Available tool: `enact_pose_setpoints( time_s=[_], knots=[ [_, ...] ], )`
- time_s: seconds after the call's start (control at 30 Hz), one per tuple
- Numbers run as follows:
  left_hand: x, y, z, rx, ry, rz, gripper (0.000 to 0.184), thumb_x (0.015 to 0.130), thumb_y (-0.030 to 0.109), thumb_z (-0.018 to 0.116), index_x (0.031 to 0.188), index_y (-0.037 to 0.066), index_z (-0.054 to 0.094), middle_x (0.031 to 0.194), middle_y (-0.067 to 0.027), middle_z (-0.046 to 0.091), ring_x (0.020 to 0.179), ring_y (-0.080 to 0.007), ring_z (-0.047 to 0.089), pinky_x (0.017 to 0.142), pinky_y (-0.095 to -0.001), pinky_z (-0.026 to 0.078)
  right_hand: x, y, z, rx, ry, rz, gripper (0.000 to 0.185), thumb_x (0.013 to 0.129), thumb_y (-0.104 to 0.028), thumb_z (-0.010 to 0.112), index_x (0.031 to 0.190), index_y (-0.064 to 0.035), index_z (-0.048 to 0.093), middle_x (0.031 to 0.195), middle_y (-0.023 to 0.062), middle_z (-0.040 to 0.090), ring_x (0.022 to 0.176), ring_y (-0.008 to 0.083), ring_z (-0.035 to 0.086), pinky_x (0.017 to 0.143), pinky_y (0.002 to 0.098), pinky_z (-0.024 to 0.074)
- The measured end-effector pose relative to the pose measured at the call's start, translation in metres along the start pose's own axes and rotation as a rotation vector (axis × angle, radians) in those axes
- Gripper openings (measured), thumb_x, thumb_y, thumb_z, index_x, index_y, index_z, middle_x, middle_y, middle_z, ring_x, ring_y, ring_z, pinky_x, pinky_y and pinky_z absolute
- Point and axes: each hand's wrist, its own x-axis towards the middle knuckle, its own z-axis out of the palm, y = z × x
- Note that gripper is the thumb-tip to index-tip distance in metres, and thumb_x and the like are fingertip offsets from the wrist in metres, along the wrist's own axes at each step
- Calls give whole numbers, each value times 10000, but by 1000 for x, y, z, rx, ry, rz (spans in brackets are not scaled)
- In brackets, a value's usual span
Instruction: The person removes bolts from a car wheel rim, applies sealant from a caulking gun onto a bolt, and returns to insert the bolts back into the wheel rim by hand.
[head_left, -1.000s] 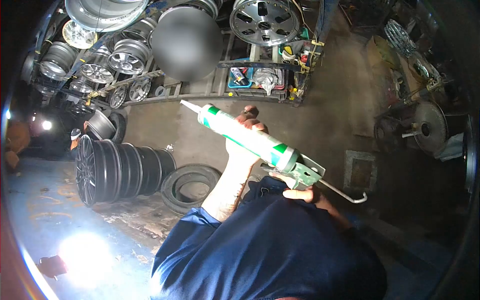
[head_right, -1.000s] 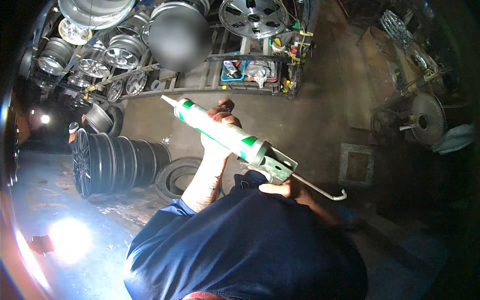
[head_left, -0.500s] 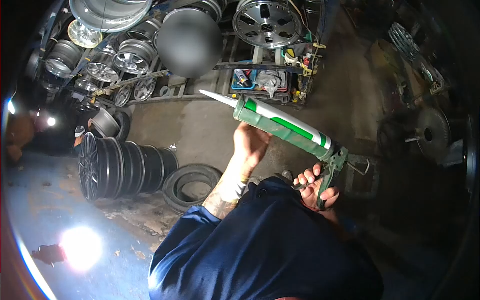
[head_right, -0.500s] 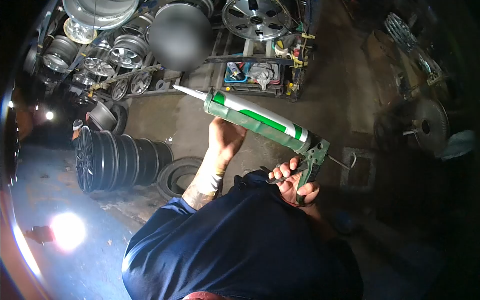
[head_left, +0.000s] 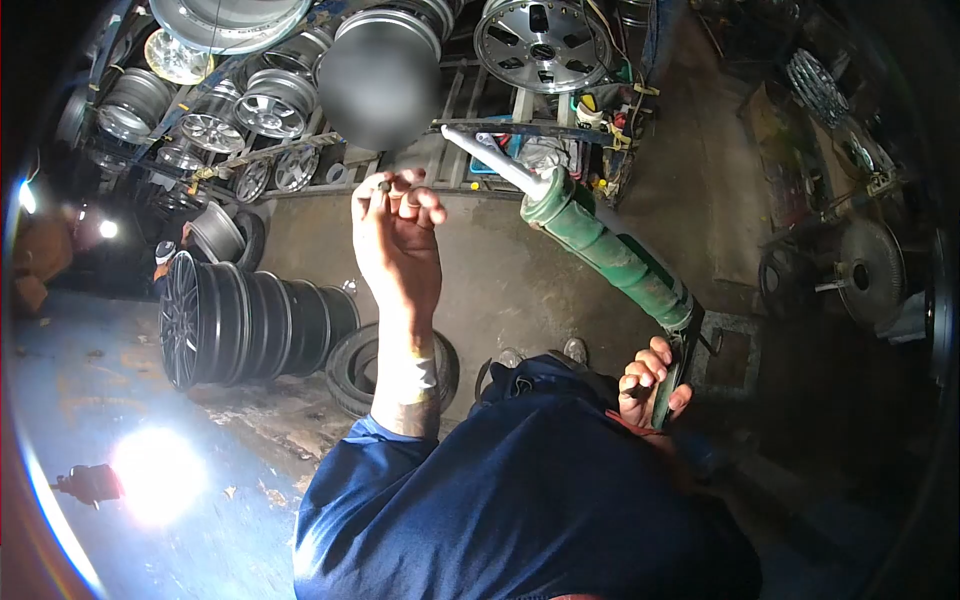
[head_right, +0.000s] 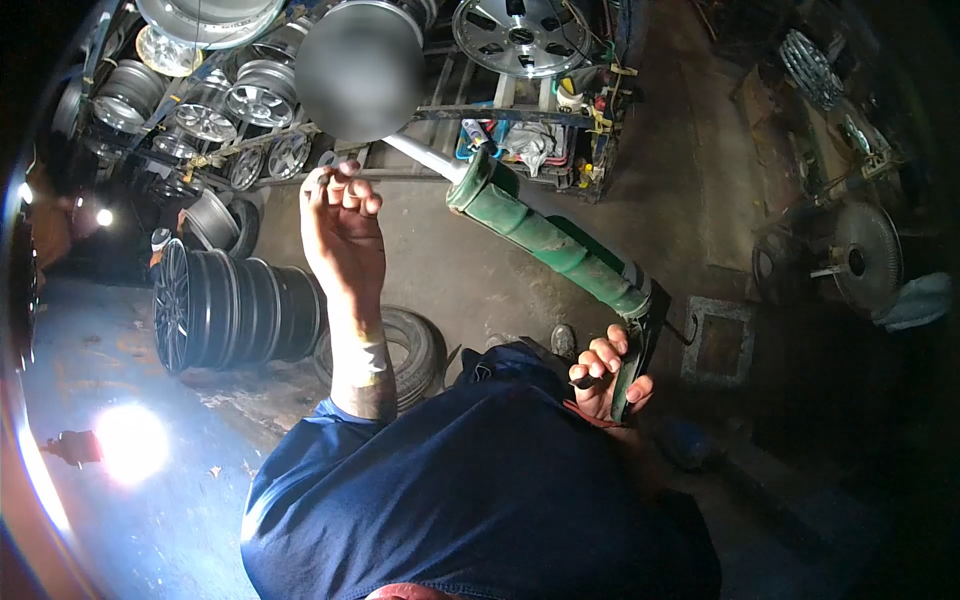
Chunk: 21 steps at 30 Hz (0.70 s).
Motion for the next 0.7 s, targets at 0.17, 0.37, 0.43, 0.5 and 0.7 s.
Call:
enact_pose_setpoints(
  time_s=[0.17,0.37,0.43,0.5,0.7],
  knots=[
    [5,-10,-40,-220,-19,-701,121,801,126,426,873,62,498,748,-48,501,494,-84,315,389,-220,282,-7,-5,-6,29,1,-15,521,598,-7,610,1059,-104,388,978,61,513,1050,270,544,1060,470,378],
    [2,-2,2,277,-211,-303,254,965,305,581,1050,66,594,622,82,327,497,-35,265,446,-207,204,-24,-10,-8,26,47,-26,525,606,-16,614,1075,-102,394,978,58,522,1055,268,553,1064,465,389],
    [8,6,20,548,-214,-71,205,930,156,656,1109,56,650,663,87,448,512,-3,274,458,-205,195,-26,-10,-6,28,49,-23,520,610,-18,614,1074,-102,395,975,56,525,1053,267,558,1064,469,395],
    [10,14,20,812,-273,31,219,884,96,710,1094,37,692,751,69,564,559,11,322,483,-198,212,-29,-10,-5,29,49,-15,516,614,-22,619,1072,-104,397,973,55,528,1053,267,564,1063,471,400],
    [13,17,9,835,-388,293,206,825,52,751,1024,6,726,747,-18,661,646,-35,524,602,-189,414,-34,-16,-4,11,26,52,507,627,-37,637,1068,-110,399,981,52,538,1079,262,569,1077,463,401]
  ],
)
